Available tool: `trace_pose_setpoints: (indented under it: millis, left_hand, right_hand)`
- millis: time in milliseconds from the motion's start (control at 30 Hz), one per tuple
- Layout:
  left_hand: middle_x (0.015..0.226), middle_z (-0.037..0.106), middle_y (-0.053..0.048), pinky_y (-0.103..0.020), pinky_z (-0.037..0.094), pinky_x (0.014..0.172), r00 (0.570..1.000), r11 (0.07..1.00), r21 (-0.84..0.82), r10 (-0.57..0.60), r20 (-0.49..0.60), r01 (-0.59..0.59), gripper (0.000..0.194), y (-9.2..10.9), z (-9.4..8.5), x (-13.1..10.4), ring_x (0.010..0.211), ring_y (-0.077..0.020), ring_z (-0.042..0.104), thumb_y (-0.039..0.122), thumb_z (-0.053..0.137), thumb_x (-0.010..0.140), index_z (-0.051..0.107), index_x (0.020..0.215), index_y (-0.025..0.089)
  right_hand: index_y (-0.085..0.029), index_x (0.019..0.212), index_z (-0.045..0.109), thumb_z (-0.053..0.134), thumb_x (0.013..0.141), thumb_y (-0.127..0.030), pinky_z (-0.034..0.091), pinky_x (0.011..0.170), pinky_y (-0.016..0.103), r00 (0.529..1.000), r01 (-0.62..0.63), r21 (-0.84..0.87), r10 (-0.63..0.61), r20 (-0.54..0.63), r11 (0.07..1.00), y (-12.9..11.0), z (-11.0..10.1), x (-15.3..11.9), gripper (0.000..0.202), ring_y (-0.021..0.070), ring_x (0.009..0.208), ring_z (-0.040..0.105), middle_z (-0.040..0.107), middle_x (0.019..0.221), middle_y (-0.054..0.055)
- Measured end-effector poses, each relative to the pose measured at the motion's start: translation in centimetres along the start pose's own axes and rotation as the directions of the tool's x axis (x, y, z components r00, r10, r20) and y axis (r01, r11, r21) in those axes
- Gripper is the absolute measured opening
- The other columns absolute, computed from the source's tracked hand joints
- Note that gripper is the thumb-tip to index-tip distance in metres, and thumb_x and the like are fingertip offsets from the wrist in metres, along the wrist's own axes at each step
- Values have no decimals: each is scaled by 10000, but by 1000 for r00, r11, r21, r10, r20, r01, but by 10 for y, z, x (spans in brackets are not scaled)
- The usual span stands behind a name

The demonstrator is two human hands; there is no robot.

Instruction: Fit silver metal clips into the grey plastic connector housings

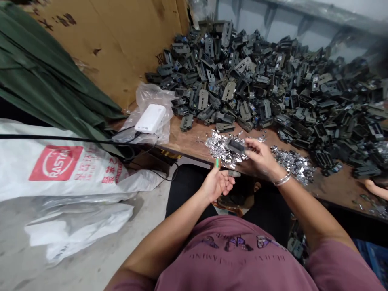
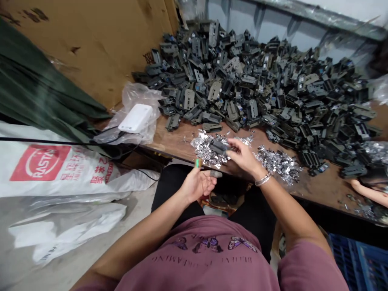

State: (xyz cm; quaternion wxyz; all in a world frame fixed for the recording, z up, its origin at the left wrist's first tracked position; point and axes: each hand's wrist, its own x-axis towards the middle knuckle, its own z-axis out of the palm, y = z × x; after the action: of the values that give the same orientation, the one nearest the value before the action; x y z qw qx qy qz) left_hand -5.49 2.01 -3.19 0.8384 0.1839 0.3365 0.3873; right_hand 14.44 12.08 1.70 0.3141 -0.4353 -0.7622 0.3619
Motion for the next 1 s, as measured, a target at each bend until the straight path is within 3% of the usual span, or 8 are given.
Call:
trace_pose_setpoints:
  millis: [133,200,333,433,500,700,900,1000]
  left_hand:
    - [495,549,-23,-190,166,302,969,977,54,-214,125,208,667,3,12,2,318,-63,359,780,549,710,640,773,122]
    - [476,533,4,-182,152,306,969,971,115,-221,109,209,510,-4,20,2,309,-50,349,634,686,713,638,801,134]
    - [570,590,16,-169,276,319,997,975,214,-72,28,64,476,-17,39,2,381,-75,502,479,831,625,617,878,137]
    - [722,675,-21,-187,414,386,997,955,292,67,-42,-52,548,-20,50,7,542,-143,647,425,875,564,590,934,140]
    - [783,689,-29,-208,475,453,981,935,338,157,-110,-112,555,-21,54,11,617,-156,668,395,886,545,586,937,140]
    - [803,691,-10,-266,532,685,895,770,564,432,-116,-298,470,-21,55,16,705,-137,640,287,884,542,596,889,155]
    - [1055,722,-93,-295,531,780,858,568,694,492,144,-442,389,-23,54,11,866,-178,675,246,828,608,592,909,178]
    - [1070,722,-119,-288,526,757,875,548,713,444,196,-438,382,-24,51,3,847,-172,679,237,788,646,595,969,165]
  right_hand:
    - [-206,1301,560,630,863,-381,532,873,379,964,126,54,-135,228,991,-11,-1,-64,476,213,992,664,695,1133,88]
    - [-192,1241,602,557,914,-391,539,806,352,985,59,-30,-53,165,998,-9,-7,-82,384,199,894,673,712,1047,82]
    - [-167,1062,675,517,925,-328,513,804,358,982,-187,-467,145,-125,864,11,-25,-90,264,228,885,661,704,998,106]
    - [-158,968,690,554,894,-292,494,748,338,956,-271,-727,265,-126,631,20,-30,-85,204,250,869,662,700,996,135]
    - [-148,905,686,525,907,-251,476,707,312,945,-272,-776,308,-106,568,20,-27,-82,191,239,834,666,706,952,147]
    - [-179,876,653,556,892,-199,466,697,258,994,-108,-355,103,-35,929,-1,-20,-94,101,153,724,638,710,816,42]
    - [-180,836,687,599,860,-136,459,664,254,996,77,-303,-61,62,950,-23,-20,-107,101,143,690,621,686,749,35]
    - [-202,861,721,616,876,-144,475,640,240,991,99,-234,-74,115,967,-25,-23,-113,120,132,658,639,703,741,22]
